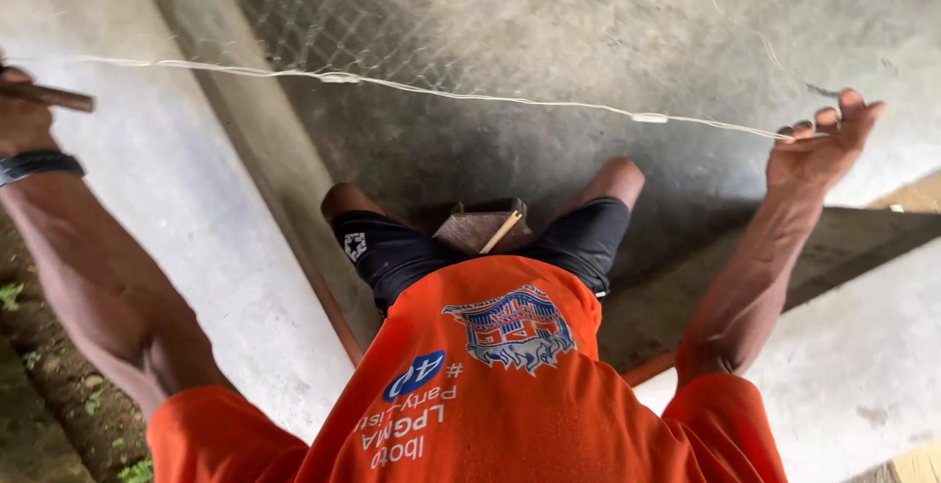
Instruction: A person is hand-weaving a fishing net using a wooden shuttle and nylon thread, creating a series of interlocking mesh loops.
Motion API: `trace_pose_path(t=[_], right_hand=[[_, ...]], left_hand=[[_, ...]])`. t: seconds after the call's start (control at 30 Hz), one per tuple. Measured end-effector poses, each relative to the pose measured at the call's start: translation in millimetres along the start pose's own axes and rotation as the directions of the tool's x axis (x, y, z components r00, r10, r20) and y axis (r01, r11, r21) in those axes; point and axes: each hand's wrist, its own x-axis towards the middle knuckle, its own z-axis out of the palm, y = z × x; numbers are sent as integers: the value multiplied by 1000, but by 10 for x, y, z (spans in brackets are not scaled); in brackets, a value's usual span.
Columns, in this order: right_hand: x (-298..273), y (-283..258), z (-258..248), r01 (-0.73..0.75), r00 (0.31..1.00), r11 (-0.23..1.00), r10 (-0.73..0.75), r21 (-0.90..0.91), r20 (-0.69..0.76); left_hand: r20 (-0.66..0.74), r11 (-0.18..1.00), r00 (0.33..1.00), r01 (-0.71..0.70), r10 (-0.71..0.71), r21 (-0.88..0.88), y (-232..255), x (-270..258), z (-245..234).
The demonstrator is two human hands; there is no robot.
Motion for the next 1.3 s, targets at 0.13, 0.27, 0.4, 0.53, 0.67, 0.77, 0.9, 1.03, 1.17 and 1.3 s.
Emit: trace_pose_path(t=[0.13,0.27,0.4,0.53,0.67,0.77,0.9,1.03,1.17,1.3], right_hand=[[-183,-24,-99,-66,994,997,61,45,90],[-751,18,44,-81,986,995,70,66,154],[-1384,228,304,-212,965,954,170,210,202],[-1994,392,621,-238,958,943,188,235,217],[-2343,565,569,-260,939,927,177,270,296],[-2448,636,386,-279,907,926,167,255,387],[-2533,600,219,-228,932,954,156,195,329],[-2411,388,278,-178,957,962,120,208,263],[-1905,587,180,-154,972,971,115,184,204],[-1480,986,449,-223,953,959,178,174,244]], left_hand=[[33,968,991,118,-128,222,-275,336,114],[-434,689,535,-554,725,468,-1014,590,424],[-114,693,699,-647,706,318,-1776,64,2821],[20,999,999,30,-29,-28,-3344,147,4332],[400,947,910,217,-109,-237,-4001,66,5206],[572,856,817,346,-73,-385,-3856,-146,5495],[607,774,791,332,84,-540,-3389,-154,5381],[334,812,912,1,239,-584,-2973,-142,5127],[178,877,913,-276,368,-394,-2857,-573,4779],[142,819,894,-314,426,-479,-3136,-802,4470]])
